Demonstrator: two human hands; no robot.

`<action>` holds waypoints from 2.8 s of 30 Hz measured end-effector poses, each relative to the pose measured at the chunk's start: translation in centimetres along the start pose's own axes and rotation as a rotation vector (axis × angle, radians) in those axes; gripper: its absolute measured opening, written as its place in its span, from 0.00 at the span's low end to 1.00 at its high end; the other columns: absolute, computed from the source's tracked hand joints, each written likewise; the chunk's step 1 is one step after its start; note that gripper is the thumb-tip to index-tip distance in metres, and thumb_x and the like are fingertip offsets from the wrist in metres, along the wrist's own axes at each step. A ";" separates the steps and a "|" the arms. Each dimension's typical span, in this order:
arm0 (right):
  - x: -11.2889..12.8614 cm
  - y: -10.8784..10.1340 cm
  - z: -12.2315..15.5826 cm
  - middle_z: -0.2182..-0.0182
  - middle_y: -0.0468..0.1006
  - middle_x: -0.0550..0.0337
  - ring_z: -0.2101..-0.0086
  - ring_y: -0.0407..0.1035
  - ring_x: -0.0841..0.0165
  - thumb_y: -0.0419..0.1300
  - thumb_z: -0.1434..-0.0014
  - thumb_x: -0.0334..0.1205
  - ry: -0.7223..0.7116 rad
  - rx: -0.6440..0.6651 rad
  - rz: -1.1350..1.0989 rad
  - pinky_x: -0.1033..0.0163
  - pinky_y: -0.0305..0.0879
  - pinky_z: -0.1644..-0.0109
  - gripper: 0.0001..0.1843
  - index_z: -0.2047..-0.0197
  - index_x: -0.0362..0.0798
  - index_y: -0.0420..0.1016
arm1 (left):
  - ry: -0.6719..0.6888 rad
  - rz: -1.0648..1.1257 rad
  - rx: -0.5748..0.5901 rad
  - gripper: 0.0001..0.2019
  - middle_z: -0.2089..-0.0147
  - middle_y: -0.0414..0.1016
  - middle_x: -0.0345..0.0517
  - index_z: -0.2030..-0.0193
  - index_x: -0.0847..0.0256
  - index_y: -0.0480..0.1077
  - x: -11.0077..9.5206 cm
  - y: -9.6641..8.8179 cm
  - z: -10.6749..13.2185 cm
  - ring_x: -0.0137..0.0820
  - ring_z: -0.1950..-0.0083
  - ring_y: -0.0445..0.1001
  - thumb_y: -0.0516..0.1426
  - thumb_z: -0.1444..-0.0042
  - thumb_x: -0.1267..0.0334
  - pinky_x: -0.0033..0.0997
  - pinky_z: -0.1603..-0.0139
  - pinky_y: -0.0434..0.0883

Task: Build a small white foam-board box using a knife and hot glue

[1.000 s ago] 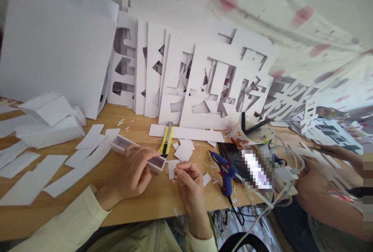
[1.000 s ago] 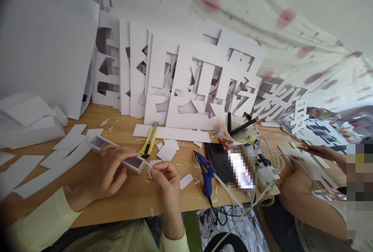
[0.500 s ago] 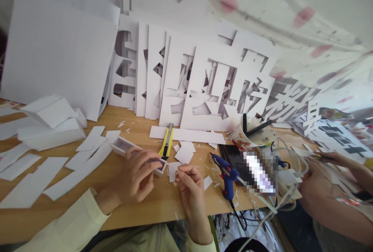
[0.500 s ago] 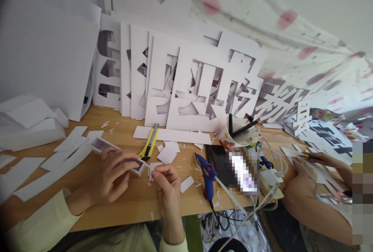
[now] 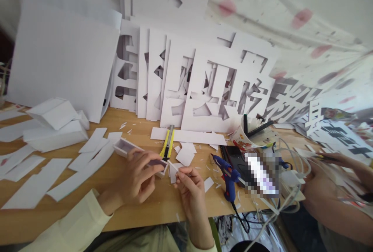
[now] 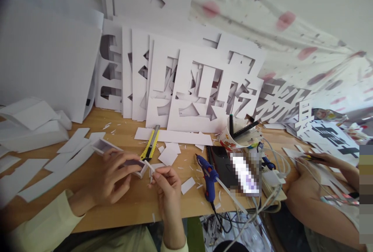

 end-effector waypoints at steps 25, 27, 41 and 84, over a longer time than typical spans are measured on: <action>6.3 0.8 1.0 0.73 0.82 0.57 0.75 0.70 0.68 0.70 0.46 0.44 -0.374 -0.041 0.921 0.65 0.65 0.73 0.06 0.68 0.51 0.87 | -0.125 -0.002 -0.113 0.15 0.52 0.80 0.47 0.48 0.55 0.67 0.6 -0.8 0.0 0.41 0.50 0.77 0.49 0.37 0.72 0.48 0.44 0.61; 6.0 0.8 1.1 0.75 0.82 0.58 0.77 0.68 0.69 0.71 0.47 0.45 -0.248 0.081 0.832 0.65 0.65 0.75 0.07 0.68 0.51 0.87 | -0.116 -0.005 -0.116 0.14 0.52 0.79 0.47 0.48 0.56 0.67 0.5 -0.9 -0.1 0.41 0.50 0.76 0.49 0.37 0.73 0.48 0.44 0.60; 0.4 -1.2 3.4 0.75 0.82 0.58 0.75 0.73 0.69 0.73 0.49 0.49 -0.134 -0.140 0.528 0.66 0.69 0.72 0.13 0.66 0.48 0.86 | -0.139 -0.100 -0.069 0.11 0.52 0.82 0.44 0.50 0.54 0.70 1.0 -0.2 -0.4 0.43 0.46 0.77 0.49 0.30 0.69 0.52 0.40 0.55; 0.1 1.2 3.2 0.79 0.78 0.66 0.79 0.67 0.73 0.77 0.57 0.45 0.030 0.011 0.049 0.67 0.70 0.74 0.16 0.73 0.51 0.74 | -0.211 -0.166 -0.033 0.09 0.55 0.83 0.48 0.55 0.53 0.71 1.3 0.0 -0.5 0.44 0.52 0.78 0.50 0.30 0.62 0.51 0.46 0.63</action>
Point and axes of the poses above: each hand's wrist, its own z-axis away from the middle knuckle, its own y-axis out of the palm, x = y × z, the point moved 4 cm from there along -z, towards the middle knuckle
